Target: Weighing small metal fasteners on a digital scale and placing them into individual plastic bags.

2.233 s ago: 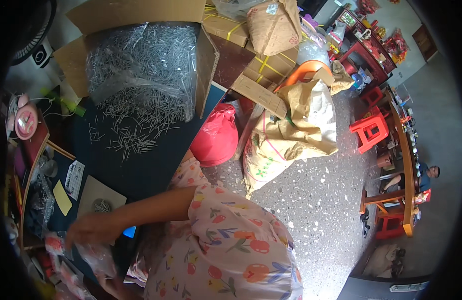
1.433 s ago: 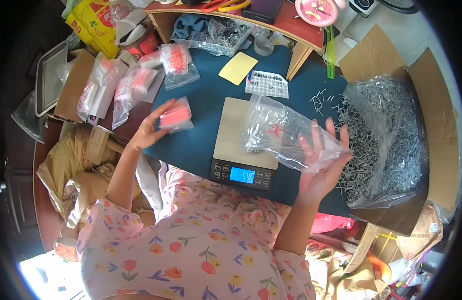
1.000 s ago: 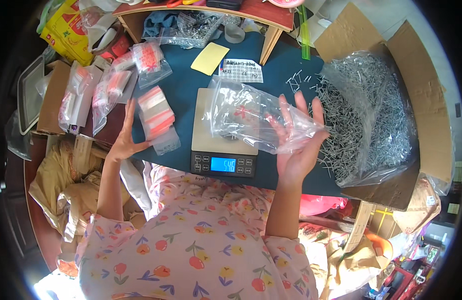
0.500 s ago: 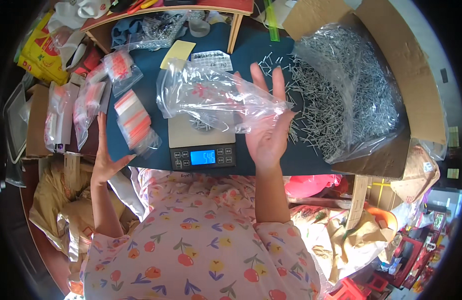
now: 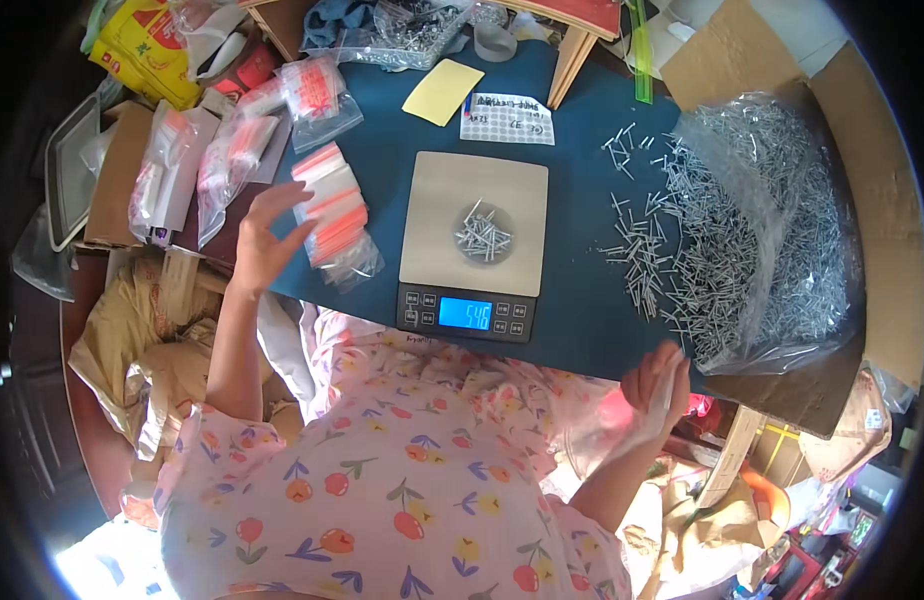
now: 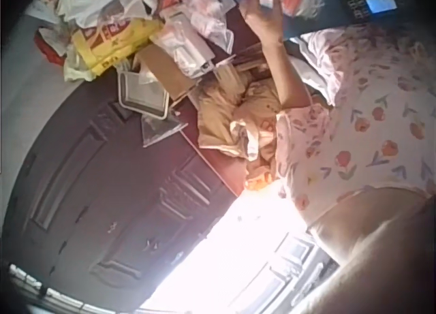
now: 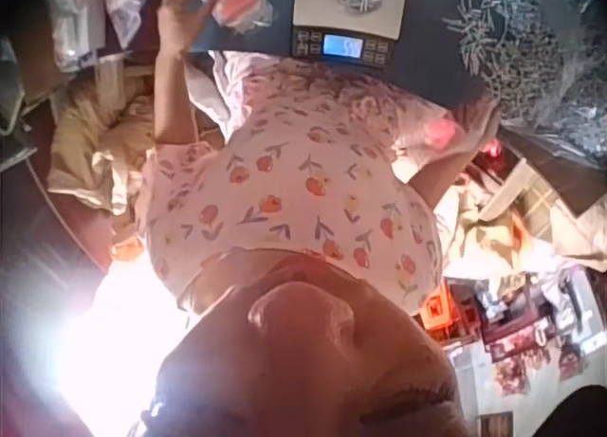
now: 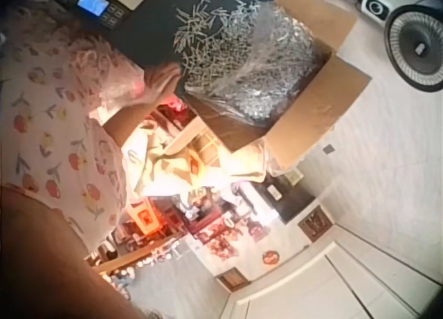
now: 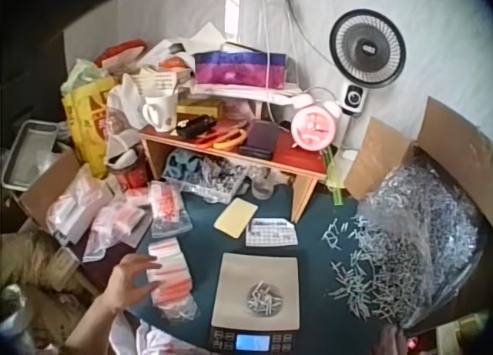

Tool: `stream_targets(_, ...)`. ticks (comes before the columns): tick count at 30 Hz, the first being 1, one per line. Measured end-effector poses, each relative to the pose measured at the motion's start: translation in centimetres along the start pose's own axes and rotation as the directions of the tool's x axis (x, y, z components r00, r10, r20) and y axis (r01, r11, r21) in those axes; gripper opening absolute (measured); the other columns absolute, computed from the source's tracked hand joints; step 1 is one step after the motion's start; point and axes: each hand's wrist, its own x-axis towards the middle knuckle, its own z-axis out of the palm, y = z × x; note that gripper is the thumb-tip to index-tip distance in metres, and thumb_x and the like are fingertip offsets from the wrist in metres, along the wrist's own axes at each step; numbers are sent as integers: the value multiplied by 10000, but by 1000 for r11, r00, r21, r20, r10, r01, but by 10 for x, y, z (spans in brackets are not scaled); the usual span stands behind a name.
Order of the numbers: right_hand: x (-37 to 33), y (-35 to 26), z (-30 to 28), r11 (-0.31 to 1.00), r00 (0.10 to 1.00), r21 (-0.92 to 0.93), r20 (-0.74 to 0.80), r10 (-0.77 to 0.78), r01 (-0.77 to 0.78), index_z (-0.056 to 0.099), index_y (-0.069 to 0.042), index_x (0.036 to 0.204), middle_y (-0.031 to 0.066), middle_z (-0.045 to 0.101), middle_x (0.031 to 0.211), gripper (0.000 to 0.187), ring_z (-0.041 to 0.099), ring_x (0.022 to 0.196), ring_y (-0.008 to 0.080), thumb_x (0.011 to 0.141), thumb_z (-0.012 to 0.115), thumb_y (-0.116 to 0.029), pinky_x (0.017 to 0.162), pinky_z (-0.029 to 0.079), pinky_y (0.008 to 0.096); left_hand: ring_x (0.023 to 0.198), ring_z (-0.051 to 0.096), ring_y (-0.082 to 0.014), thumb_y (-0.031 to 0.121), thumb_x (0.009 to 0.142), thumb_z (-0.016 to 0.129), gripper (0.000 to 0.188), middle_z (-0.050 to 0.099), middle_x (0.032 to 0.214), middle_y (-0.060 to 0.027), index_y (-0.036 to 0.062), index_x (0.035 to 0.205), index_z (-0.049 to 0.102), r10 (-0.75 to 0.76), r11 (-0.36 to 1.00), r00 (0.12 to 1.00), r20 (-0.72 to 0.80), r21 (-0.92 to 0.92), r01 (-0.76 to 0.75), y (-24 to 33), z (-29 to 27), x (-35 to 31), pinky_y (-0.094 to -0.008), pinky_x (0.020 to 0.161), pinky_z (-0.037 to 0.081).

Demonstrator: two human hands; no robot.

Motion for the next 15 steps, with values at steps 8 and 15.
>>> stream_targets(8, -82, 15, -52, 976, 981, 123, -40, 188, -182, 498, -90, 1032, 34, 455, 593, 400, 384, 407, 115, 977, 365, -463, 392, 297, 264, 1105, 534, -331, 264, 673, 795, 629, 574, 1195, -146, 82, 1225, 552, 63, 977, 996, 64, 201, -74, 0, 32, 13, -423, 964, 402)
stream_targets(15, -168, 48, -152, 987, 718, 74, -694, -53, 144, 525, -128, 1050, -68, 434, 730, 361, 423, 628, 88, 906, 487, -457, 540, 395, 282, 1083, 563, -338, 143, 748, 720, 348, 611, 1123, -174, 23, 1063, 634, 170, 981, 983, 75, 79, -176, -9, 32, 30, -397, 933, 438)
